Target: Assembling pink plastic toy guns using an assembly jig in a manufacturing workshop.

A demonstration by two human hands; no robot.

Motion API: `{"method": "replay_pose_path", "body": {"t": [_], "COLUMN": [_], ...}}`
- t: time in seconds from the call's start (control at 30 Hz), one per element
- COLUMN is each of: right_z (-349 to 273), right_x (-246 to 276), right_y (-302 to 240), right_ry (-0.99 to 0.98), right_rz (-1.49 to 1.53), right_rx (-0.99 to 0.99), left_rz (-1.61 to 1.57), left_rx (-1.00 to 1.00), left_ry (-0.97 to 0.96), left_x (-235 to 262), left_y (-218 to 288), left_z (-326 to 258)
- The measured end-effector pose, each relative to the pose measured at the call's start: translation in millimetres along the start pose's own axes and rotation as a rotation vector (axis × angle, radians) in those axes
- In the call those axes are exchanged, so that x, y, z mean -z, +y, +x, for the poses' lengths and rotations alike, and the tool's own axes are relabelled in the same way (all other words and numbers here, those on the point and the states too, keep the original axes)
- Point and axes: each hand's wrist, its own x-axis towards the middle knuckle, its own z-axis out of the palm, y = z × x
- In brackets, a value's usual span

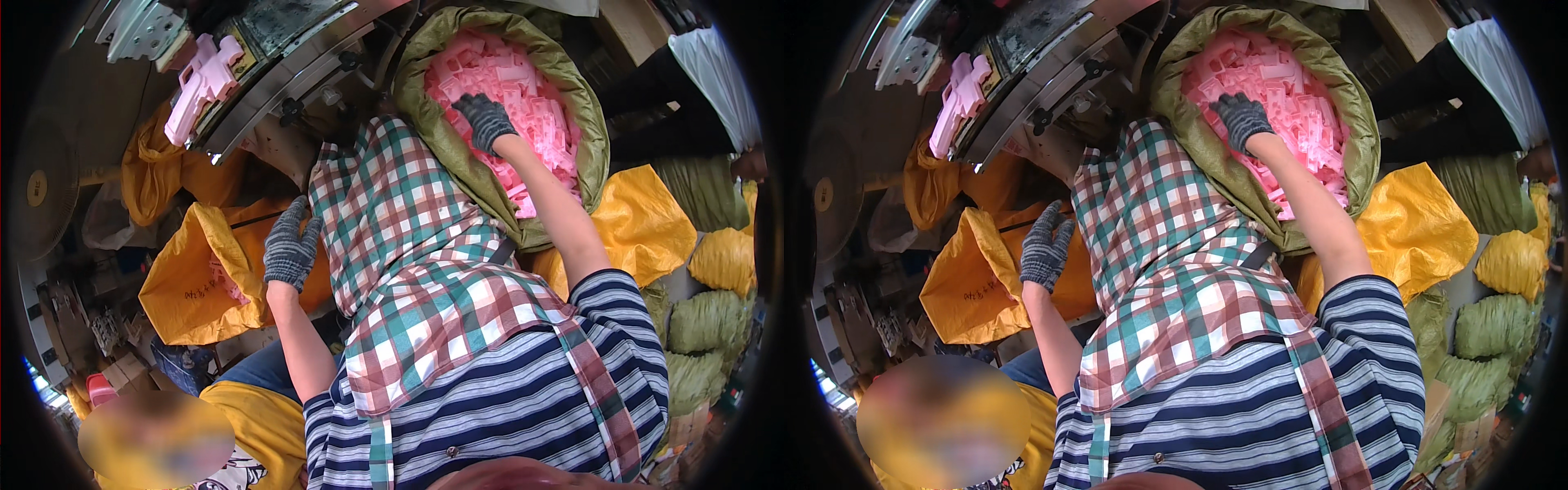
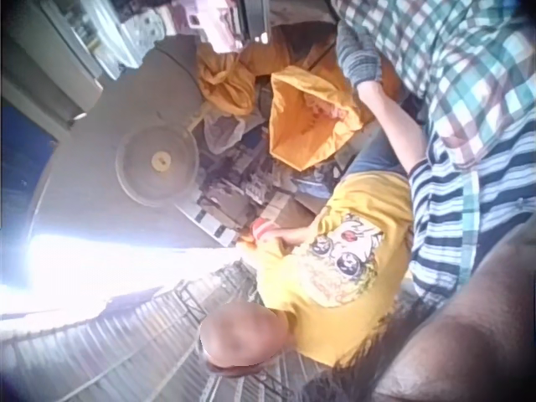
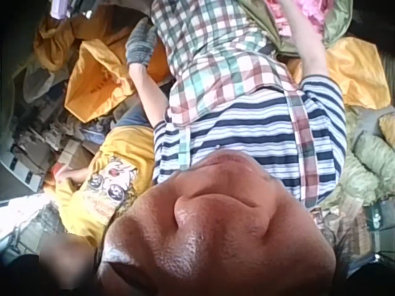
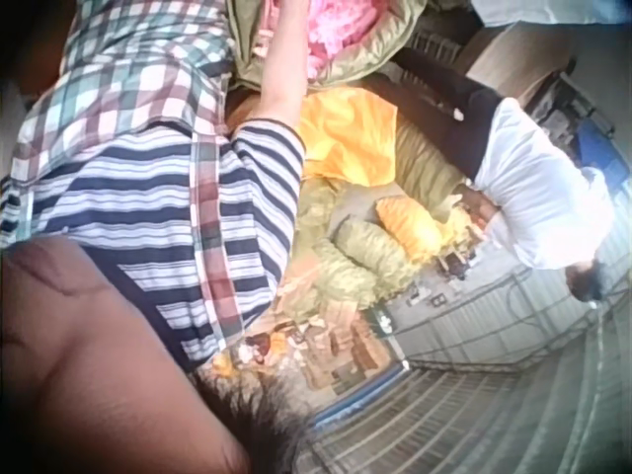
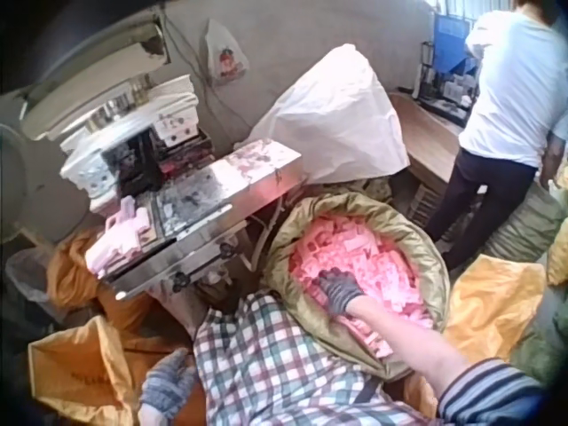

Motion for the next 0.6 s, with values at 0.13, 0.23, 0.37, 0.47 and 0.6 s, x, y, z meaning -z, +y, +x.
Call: {"method": "replay_pose_path", "body": {"t": [0.13, 0.23, 0.37, 0.47, 0.6], "right_z": [-17.7, -6.7, -4.1, -16.2, -49.3], "right_x": [-19.6, -46.2, 23.9, 81.9, 138.5], "right_y": [1.0, 51.5, 28.2, -12.6, -103.1], "right_ry": [-0.073, 0.178, 0.159, 0.124, -0.128], "right_rz": [-0.352, -0.251, -0.172, 0.204, 1.231], "right_rx": [0.213, 0.369, 0.330, 0.263, 0.446], "left_rz": [0.019, 0.050, 0.000, -0.191, -0.471], "left_rx": [-0.050, -0.079, -0.107, -0.145, -0.500], "left_ry": [0.005, -0.009, 0.071, 0.146, 0.291], "left_x": [-3.0, -2.8, 11.9, 15.9, 5.3], "left_y": [-2.0, 6.1, 14.6, 30.8, 72.7], "left_z": [-3.3, 0.3, -1.2, 7.7, 18.3]}}
